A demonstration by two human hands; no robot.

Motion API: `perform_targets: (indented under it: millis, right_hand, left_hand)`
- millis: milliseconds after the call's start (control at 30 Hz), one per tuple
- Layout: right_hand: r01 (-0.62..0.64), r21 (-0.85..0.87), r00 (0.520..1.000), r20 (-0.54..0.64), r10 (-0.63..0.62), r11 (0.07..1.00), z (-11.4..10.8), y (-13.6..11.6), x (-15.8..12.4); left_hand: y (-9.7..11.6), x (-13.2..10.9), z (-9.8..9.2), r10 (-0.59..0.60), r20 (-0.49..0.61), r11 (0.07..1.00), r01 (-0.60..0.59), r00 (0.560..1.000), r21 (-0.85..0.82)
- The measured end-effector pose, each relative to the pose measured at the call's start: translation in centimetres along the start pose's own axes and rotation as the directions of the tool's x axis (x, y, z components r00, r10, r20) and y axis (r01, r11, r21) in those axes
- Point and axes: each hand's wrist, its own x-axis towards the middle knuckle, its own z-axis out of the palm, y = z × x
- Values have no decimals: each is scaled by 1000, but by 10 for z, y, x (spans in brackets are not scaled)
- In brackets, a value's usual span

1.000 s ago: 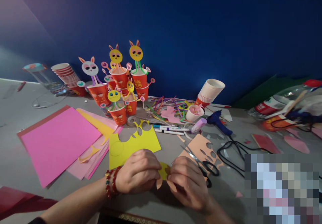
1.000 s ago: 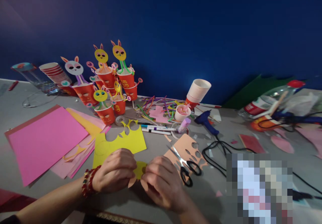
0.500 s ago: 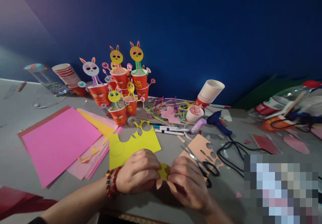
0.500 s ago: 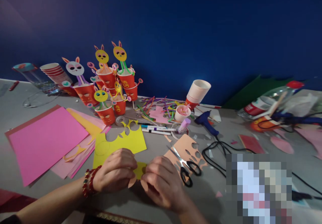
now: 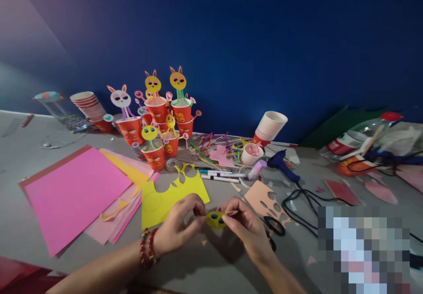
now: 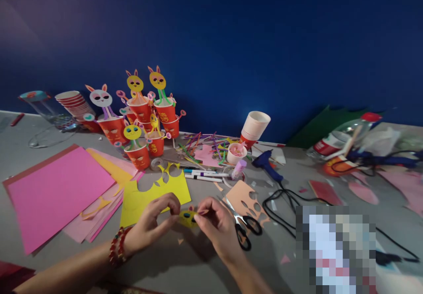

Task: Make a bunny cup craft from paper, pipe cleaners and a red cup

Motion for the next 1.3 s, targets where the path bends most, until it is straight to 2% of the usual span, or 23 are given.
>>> perform_targets:
  millis: [167,300,433,533,733,967,1300]
  right_hand:
    - [-145,128,989,25,143,981,1,-1,3]
    - [-163,107,987,20,162,981,1,-3,0]
    - [-101,61,990,-96,107,993,-1,-2,0]
    - [-113,-21,983,-147,108,993,-2,-2,2]
    - [-85,-199,994,-78,70,976,-1,0,1]
    - [-74,-144,997,-13,73,987,1,3,-1]
    - [-111,-131,994,-5,111,985,2,3,0]
  left_hand:
    - [-5,-1,7,-116,42,990,118,992,-72]
    - [-9,-1,11,-270,30,941,271,962,-204]
    - [-16,-1,15,-452,61,752,417,890,-511]
    - [-17,-1,17,-530,84,636,461,844,-619]
    - [-15,0,16,-543,42,611,429,839,-665]
    - [-18,-1,17,-535,33,598,407,844,-690]
    - [-17,-2,17,-541,51,602,428,840,-674]
